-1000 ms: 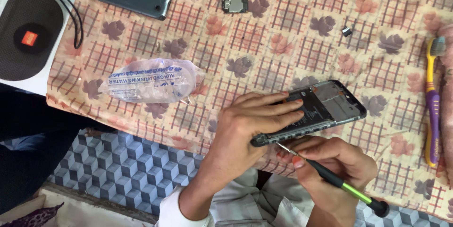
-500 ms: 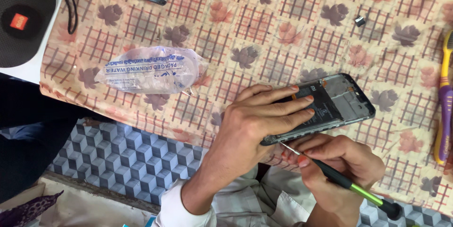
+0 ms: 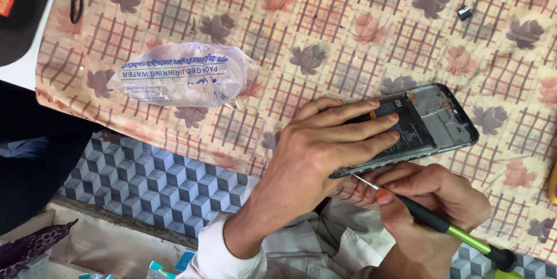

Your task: The person uses a screwdriver and a plastic pry tool to remove screws and pry open the back cover of a smartphone. They then use a toothbrush to clean the interior edges and components before setting the tools down.

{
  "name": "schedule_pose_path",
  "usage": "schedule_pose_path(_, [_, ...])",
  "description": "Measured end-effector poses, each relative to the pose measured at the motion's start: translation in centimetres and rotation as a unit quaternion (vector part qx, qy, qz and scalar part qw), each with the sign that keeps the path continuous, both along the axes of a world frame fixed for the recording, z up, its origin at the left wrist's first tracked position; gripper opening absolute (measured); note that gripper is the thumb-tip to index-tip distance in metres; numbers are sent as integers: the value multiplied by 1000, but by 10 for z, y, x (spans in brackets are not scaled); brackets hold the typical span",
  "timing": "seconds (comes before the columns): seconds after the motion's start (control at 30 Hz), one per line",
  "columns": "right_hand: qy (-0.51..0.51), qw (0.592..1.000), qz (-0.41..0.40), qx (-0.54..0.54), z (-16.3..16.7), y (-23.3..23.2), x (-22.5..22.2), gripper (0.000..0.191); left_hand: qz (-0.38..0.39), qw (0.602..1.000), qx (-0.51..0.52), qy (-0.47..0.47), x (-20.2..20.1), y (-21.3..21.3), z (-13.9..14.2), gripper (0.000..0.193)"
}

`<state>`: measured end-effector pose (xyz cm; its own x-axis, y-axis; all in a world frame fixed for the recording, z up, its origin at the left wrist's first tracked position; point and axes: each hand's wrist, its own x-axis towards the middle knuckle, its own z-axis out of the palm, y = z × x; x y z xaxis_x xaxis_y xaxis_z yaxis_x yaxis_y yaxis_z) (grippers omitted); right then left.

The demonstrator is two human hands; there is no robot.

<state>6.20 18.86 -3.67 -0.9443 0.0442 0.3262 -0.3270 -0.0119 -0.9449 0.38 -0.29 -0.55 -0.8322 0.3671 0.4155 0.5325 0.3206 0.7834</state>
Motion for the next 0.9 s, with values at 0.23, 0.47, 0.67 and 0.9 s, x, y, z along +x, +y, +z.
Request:
schedule_pose_path(0.23, [-10,999,-2,52,4,-5,0,16,0,1000,3,-1,1,-1,0,38])
schedule_pose_path(0.47, [-7,999,-19,51,0,-2,1,14,6,1000,-6,0,2,0,-2,35])
schedule_pose_path(0.67, [-7,1000,9,-12,3,0,0,12,5,1000,-2,-18,1,-2,0,43])
schedule_pose_path(0.9, [4,1000,-8,29,3,-6,-2,14,0,999,15,-31,-1,-1,2,44])
